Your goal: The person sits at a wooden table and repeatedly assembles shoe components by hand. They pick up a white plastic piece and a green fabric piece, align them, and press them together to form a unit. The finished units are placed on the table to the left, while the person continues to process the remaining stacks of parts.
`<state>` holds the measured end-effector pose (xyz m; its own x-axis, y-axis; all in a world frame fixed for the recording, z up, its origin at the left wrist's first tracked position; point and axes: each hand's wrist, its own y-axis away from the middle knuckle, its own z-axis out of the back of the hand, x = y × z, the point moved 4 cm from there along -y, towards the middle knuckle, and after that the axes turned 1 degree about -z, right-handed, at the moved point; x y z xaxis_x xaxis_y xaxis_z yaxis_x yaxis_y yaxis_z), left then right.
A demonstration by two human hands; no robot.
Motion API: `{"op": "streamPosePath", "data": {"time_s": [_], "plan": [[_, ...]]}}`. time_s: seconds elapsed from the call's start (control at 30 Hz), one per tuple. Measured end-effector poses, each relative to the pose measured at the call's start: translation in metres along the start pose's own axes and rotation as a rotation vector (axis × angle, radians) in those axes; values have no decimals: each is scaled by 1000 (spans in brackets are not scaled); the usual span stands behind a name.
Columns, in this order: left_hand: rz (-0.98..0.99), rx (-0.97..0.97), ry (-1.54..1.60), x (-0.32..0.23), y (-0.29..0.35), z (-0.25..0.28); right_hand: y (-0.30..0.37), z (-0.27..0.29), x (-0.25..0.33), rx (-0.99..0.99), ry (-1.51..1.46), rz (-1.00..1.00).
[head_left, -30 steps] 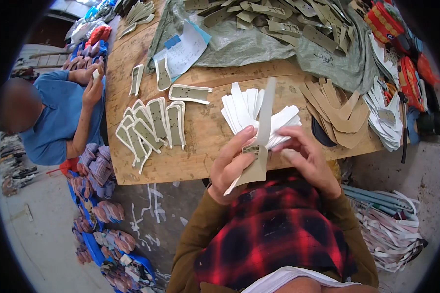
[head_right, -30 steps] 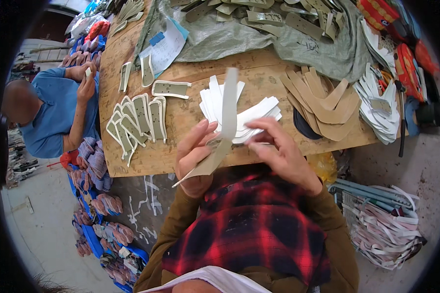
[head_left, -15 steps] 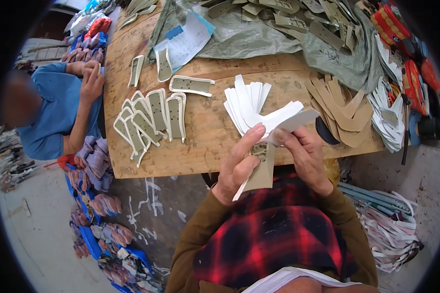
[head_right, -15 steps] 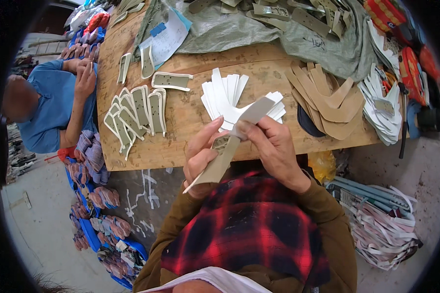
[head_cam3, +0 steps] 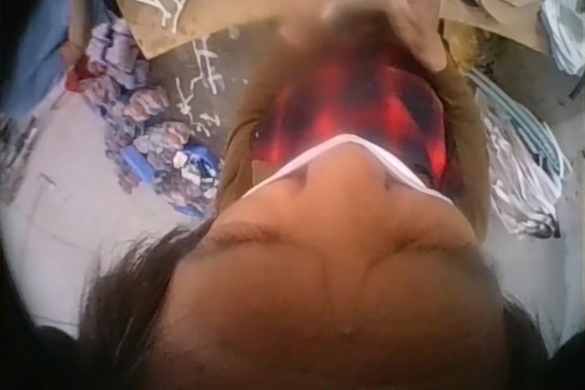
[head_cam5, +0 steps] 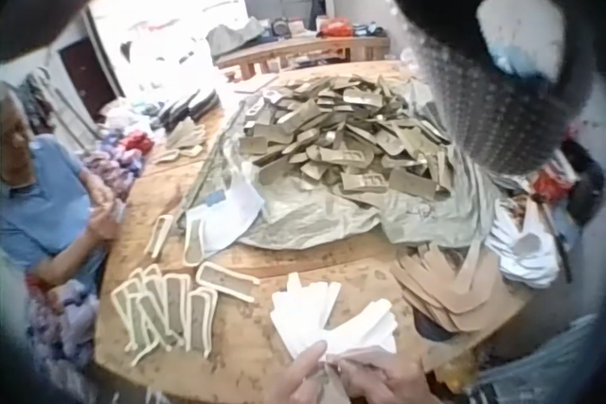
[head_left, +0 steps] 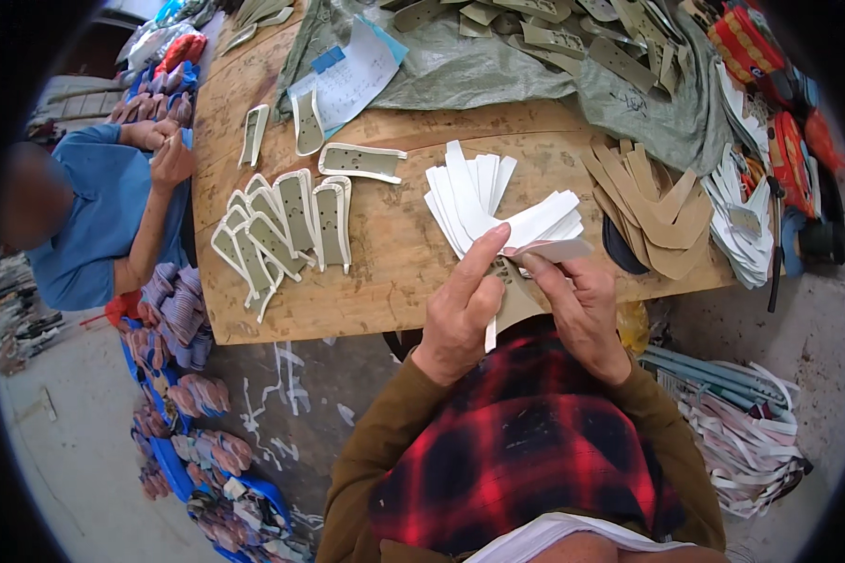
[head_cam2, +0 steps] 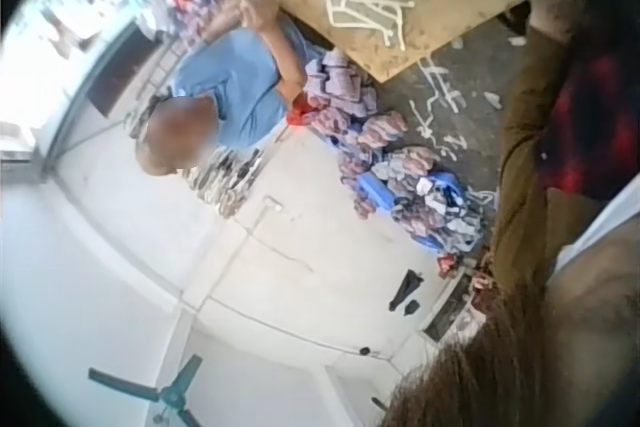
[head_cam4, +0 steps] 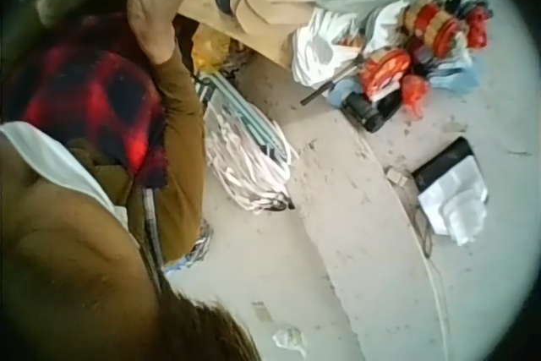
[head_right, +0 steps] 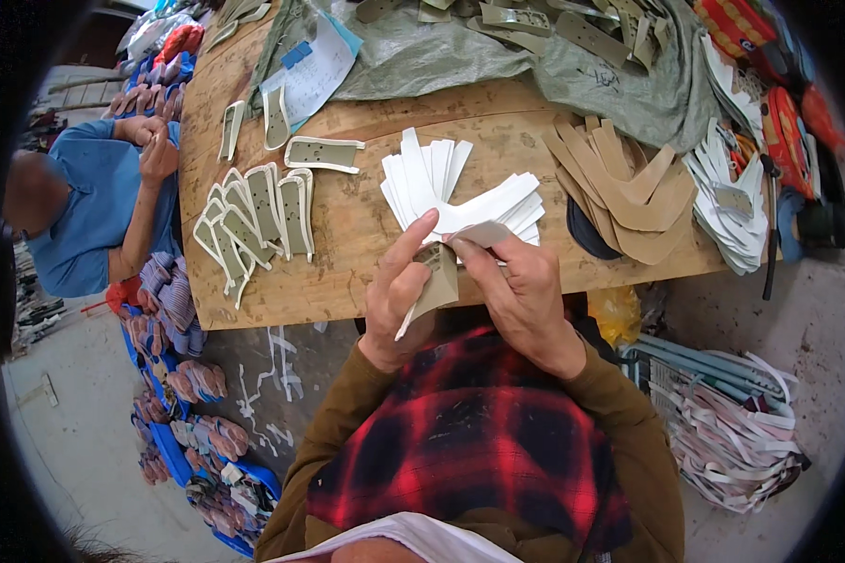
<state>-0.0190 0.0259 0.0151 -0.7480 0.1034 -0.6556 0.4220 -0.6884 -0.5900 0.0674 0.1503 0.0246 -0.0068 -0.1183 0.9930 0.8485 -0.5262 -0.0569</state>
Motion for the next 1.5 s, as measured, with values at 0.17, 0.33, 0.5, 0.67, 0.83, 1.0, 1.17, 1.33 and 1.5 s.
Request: {"op": "streamPosePath", "data": {"time_s": [0.17, 0.33, 0.5, 0.67, 0.83, 1.0, 1.17, 1.33, 1.5], "plan": [[26, 24, -63, 6, 1, -5, 1, 0, 3, -8, -1, -29], [27, 23, -120, 10, 0, -10, 3, 1, 4, -35, -68, -73], [42, 57, -166, 12, 0, -11, 4, 6, 5, -30, -131, -150], [126, 131, -205, 23, 3, -8, -8, 14, 32, -252, -371, -181], [598, 155, 284, 19, 0, -3, -19, 23, -19, 152, -171, -201], [716, 344, 528, 7, -5, 0, -19, 7, -28, 295, -407, -283], [894, 561, 728, -1, 2, -7, -21, 2, -34, 79, -493, -416], [801, 416, 318, 25, -20, 16, -48, 30, -48, -134, -640, -213], [584, -98, -408, 105, -76, 114, -42, 25, -36, 46, 340, 168]]}}
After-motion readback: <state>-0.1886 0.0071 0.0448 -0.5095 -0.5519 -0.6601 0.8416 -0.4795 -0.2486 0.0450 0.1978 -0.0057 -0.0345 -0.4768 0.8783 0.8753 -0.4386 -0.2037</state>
